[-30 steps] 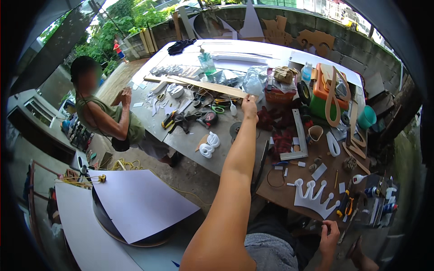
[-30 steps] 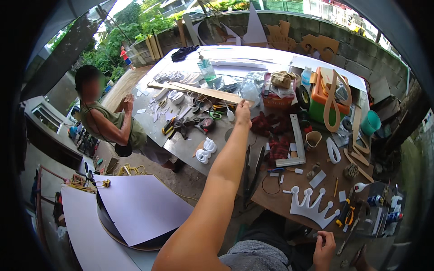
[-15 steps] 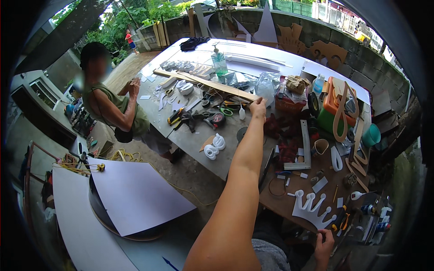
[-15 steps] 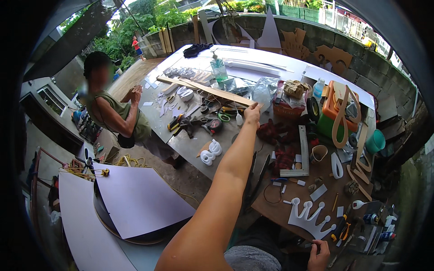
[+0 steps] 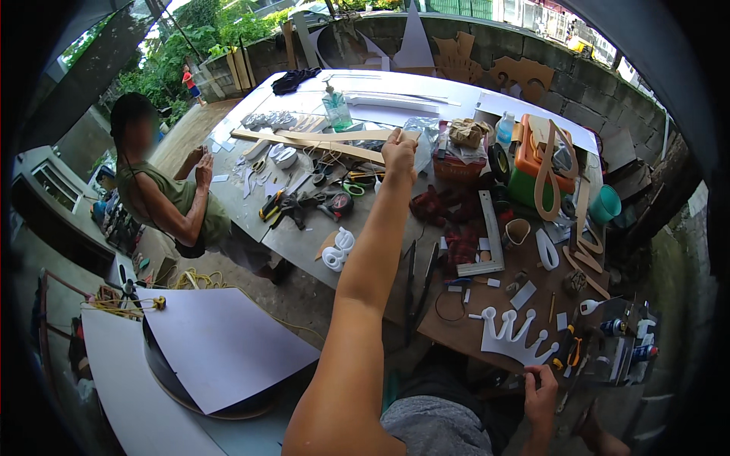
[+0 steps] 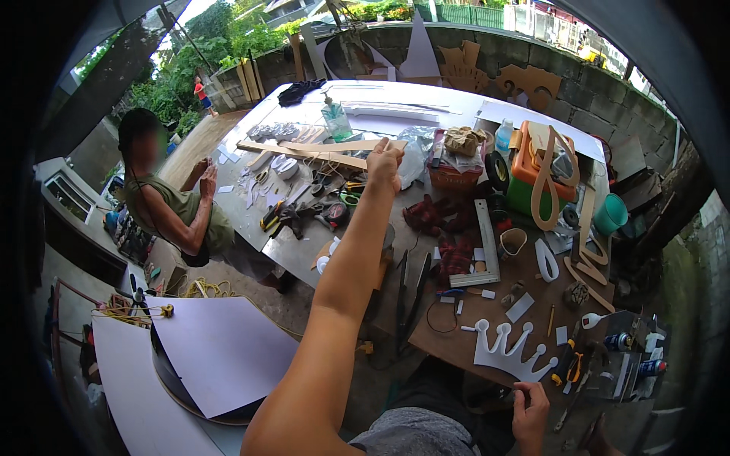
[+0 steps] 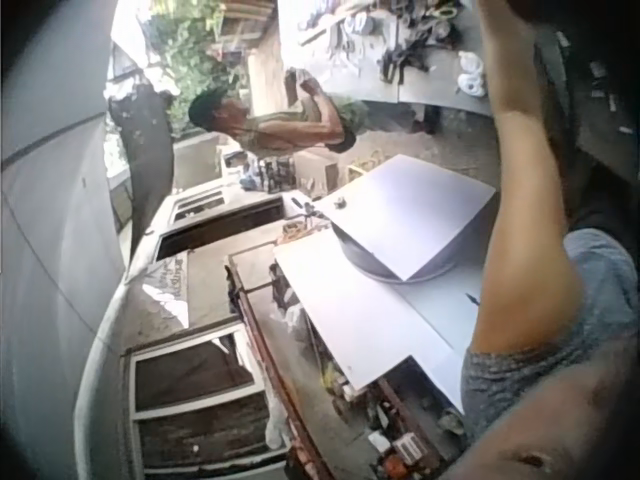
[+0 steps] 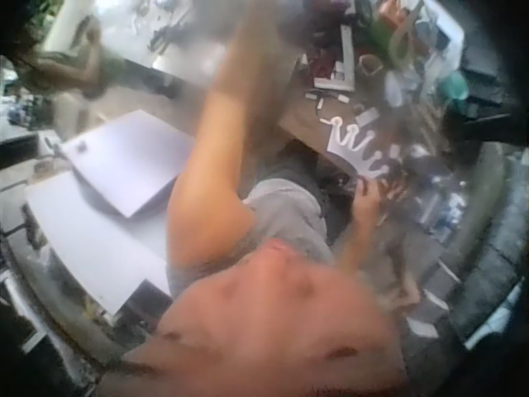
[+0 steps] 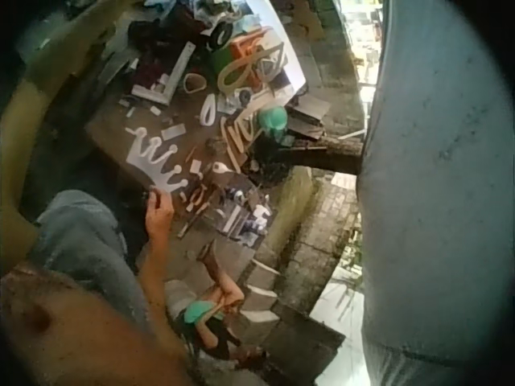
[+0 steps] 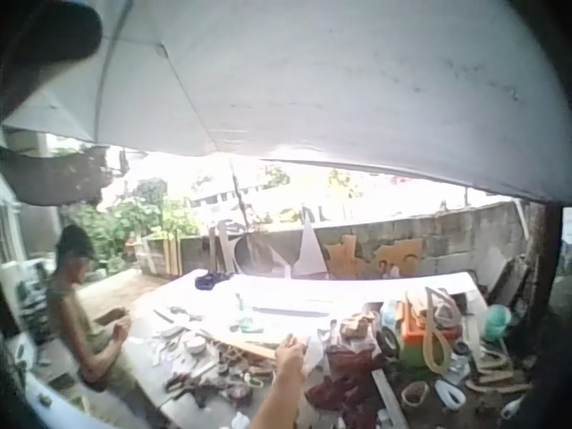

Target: Attaching a crown-shaped cutout to a wooden stick using glue and a pencil for marking.

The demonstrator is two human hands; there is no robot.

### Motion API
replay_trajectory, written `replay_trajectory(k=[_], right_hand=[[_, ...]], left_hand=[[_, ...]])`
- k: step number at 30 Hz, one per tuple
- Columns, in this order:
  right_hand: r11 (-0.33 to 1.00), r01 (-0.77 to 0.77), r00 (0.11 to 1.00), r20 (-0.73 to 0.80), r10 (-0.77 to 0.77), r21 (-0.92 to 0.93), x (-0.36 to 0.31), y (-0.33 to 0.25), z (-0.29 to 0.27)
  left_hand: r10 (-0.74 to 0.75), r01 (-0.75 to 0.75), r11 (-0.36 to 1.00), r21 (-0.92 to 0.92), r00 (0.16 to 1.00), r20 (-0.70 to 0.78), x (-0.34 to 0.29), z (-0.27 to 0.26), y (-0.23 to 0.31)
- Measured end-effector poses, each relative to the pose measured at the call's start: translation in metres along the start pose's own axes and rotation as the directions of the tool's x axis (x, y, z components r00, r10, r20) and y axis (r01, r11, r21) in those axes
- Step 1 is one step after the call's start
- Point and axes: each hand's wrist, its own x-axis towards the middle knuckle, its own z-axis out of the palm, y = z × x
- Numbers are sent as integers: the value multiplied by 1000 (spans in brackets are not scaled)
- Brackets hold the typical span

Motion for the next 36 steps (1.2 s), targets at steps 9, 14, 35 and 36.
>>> replay_trajectory(k=[9,14,35,36], right_hand=[[996,62,998,-33,-60,61,-8,-1,-3],[995,35,996,-90,-26,95,-24,-5,-12],[884,409,906,12,-422,224,17,-57,-7],[870,423,901,-18,-433,252,21,-61,-6]], left_hand=[[247,-250,967,52,967,64,-23,21,99],[371,-385,908,162,922,111,-45,16,149],[420,-562,764,318,806,417,-350,-20,72],[426,-566,758,325,806,410,-364,-23,65]])
